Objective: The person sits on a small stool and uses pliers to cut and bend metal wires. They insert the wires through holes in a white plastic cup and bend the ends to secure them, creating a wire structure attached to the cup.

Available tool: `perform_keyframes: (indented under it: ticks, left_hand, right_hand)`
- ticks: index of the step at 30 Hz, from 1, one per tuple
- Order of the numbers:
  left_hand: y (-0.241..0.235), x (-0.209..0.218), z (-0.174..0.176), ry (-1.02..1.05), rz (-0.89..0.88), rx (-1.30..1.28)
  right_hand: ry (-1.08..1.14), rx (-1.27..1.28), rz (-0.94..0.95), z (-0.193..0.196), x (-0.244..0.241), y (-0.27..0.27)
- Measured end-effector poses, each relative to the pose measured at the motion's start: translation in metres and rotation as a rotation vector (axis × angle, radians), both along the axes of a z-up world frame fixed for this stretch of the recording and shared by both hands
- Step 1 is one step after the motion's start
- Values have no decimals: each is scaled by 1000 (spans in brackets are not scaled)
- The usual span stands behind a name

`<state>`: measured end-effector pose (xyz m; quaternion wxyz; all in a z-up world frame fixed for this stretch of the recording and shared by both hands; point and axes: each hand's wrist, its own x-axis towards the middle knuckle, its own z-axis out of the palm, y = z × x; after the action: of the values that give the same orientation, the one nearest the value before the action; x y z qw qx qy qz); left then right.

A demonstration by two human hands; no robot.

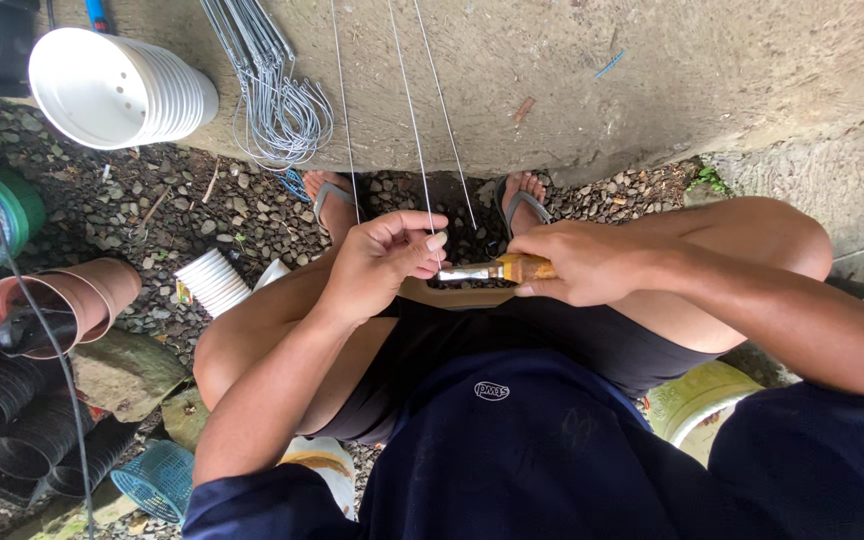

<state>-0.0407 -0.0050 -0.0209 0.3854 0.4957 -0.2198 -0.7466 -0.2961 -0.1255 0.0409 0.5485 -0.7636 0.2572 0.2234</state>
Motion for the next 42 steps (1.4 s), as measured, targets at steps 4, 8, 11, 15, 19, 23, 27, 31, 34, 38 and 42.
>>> perform_keyframes:
  ticks: [4,8,11,15,19,23,27,31,34,38,42]
  left_hand:
    - [0,0,0,-16,-3,-5]
    - [-1,-1,0,-27,1,7]
    - [-3,1,2,-25,1,13]
    - [-2,2,5,-26,-6,25]
    - [-1,2,6,1,3,5]
    - [1,2,5,16,5,5]
    - [2,2,4,13,-6,1]
    - [2,2,4,-3,-10,-14]
    - [2,3,4,1,-12,-9]
    - [1,4,3,43,-7,-2]
    - [1,3,2,64,-4,6]
  right_hand:
    - [61,-21,5,-4,-2,3]
    - [-82,-144,0,-8,-2,6]
    - [-232,-283,-2,-8,-2,6]
    - [-330,-572,32,-4,-2,8]
    - [-456,-832,19,0,-1,8]
    - [-501,-986,58,-3,0,6]
    - [-585,-1127,99,-10,-2,3]
    - [-594,-1272,104,-22,-6,5]
    - [-607,-1319,78,-30,-8,7]
    - [-612,-1358,54,-39,-14,10]
    - [-608,-1426,66,-45,-18,10]
